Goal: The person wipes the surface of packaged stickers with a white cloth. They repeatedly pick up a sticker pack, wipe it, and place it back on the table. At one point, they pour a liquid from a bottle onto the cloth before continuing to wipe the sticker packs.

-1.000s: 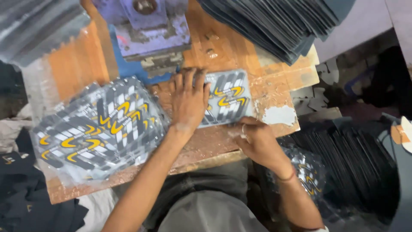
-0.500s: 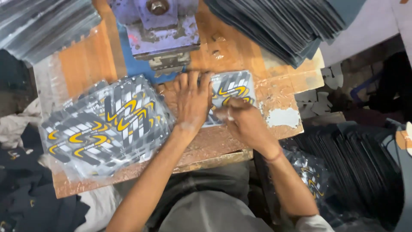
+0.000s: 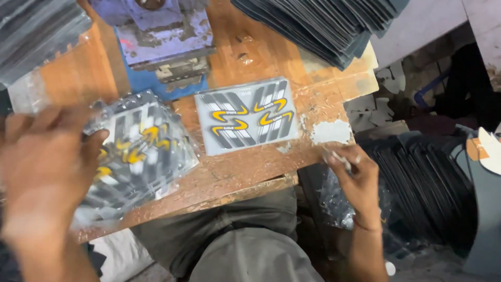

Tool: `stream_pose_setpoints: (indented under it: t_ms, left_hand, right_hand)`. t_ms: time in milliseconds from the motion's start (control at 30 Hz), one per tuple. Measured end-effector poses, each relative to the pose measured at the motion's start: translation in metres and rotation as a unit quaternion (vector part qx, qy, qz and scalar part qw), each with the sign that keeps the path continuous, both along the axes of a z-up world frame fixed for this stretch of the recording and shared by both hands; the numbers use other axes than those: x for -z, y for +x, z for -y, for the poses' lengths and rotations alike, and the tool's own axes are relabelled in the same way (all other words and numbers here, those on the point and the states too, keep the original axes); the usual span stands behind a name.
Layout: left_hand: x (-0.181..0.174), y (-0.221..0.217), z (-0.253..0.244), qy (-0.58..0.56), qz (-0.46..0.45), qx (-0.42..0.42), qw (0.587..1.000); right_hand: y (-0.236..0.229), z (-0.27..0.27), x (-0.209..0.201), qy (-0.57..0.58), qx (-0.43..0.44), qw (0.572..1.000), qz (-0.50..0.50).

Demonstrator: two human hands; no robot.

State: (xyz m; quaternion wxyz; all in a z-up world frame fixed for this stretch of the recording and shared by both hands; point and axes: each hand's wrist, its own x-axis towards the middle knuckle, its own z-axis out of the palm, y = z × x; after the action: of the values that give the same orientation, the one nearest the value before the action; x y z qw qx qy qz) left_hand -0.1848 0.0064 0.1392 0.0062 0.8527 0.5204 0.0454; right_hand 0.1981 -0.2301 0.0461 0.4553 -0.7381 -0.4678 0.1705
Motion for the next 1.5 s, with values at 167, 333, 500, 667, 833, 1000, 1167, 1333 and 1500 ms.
stream_pose_setpoints:
  t_ms: [167, 333, 500, 667, 833, 1000, 1167, 1333, 1500]
  left_hand:
    - [0.082, 0.113, 0.003, 0.004, 0.314, 0.21, 0.926]
    - [0.144, 0.18, -0.001, 0.072, 0.279, 0.149, 0.946]
    - [0.146, 0.182, 0.002, 0.08, 0.299, 0.129, 0.942]
    - [0.144, 0.178, 0.002, 0.106, 0.322, 0.136, 0.931]
    - [0.146, 0.178, 0.002, 0.101, 0.344, 0.132, 0.924]
    - [0.144, 0.178, 0.002, 0.078, 0.355, 0.116, 0.924]
    - [0.12, 0.172, 0.01, 0.117, 0.344, 0.134, 0.922]
    - [0.04, 0.099, 0.042, 0.072, 0.379, 0.162, 0.908]
    - [-0.003, 0.014, 0.026, -0.004, 0.405, 0.047, 0.913]
  right_hand:
    - [-0.021, -0.079, -0.019, 0.044, -0.048, 0.984, 0.165]
    - [-0.037, -0.094, 0.007, 0.027, -0.05, 0.957, 0.284]
    - [-0.045, -0.071, -0.003, 0.026, -0.1, 0.965, 0.241]
    - [-0.04, -0.102, -0.025, -0.011, -0.125, 0.988, 0.086]
    - [-0.047, -0.165, 0.003, 0.071, -0.104, 0.957, 0.26]
    - [-0.066, -0.124, -0.01, 0.061, -0.168, 0.953, 0.244]
    - [-0.049, -0.073, -0.028, -0.032, -0.214, 0.974, 0.074]
    - [-0.012, -0.006, 0.001, 0.021, -0.044, 0.998, 0.03]
    - [0.002, 0.023, 0.016, 0.012, 0.02, 0.998, -0.063]
